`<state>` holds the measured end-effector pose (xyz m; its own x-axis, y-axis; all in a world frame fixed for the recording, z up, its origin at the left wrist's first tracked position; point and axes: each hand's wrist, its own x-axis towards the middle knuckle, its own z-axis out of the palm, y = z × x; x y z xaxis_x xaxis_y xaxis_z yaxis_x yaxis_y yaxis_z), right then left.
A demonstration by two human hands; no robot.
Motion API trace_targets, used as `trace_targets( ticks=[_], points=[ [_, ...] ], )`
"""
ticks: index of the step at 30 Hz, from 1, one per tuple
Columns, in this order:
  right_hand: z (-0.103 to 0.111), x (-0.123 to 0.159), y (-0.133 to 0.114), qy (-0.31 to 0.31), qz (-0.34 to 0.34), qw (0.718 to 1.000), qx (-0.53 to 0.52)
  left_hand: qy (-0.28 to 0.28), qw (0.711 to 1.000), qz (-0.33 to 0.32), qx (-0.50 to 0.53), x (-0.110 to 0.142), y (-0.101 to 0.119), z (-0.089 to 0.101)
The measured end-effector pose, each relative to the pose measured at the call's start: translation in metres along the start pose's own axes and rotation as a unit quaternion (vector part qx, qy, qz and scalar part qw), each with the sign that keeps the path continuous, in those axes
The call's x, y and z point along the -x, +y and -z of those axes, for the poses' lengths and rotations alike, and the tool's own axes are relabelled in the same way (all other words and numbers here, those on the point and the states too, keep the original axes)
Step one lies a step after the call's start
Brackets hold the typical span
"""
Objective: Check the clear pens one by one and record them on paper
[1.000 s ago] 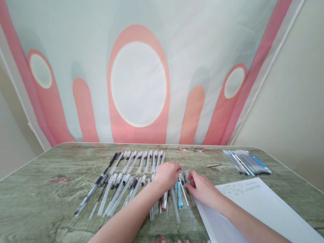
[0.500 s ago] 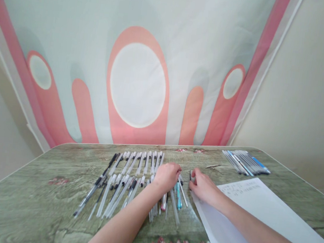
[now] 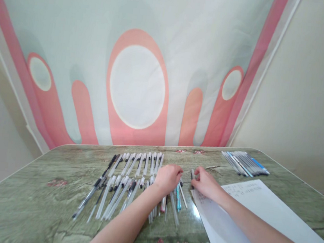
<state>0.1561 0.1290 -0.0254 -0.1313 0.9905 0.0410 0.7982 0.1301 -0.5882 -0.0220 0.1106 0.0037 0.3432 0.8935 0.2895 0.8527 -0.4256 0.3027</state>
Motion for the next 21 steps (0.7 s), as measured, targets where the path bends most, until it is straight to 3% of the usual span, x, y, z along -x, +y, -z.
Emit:
trace_targets(
  ticks=[3, 6, 11, 15, 18, 21],
  points=[
    [0.002, 0.001, -0.003, 0.018, 0.017, 0.999, -0.04, 0.01, 0.998, 0.005, 0.062, -0.001, 0.002, -0.001],
    [0.005, 0.006, -0.013, 0.059, 0.083, 0.99, -0.095, 0.02, 0.986, 0.031, 0.162, -0.002, 0.005, -0.001],
    [0.009, 0.023, -0.034, 0.076, 0.164, 0.974, -0.136, -0.007, 0.935, 0.056, 0.35, -0.006, 0.01, -0.005],
    [0.011, 0.025, -0.037, 0.075, 0.16, 0.976, -0.128, 0.001, 0.846, 0.147, 0.513, -0.011, 0.011, -0.007],
    [0.012, 0.017, -0.027, 0.094, 0.134, 0.982, -0.098, 0.053, 0.759, 0.23, 0.607, -0.015, 0.006, -0.005],
    [0.009, 0.011, -0.016, 0.083, 0.097, 0.992, -0.02, 0.1, 0.698, 0.271, 0.655, -0.017, -0.001, -0.002]
  ],
)
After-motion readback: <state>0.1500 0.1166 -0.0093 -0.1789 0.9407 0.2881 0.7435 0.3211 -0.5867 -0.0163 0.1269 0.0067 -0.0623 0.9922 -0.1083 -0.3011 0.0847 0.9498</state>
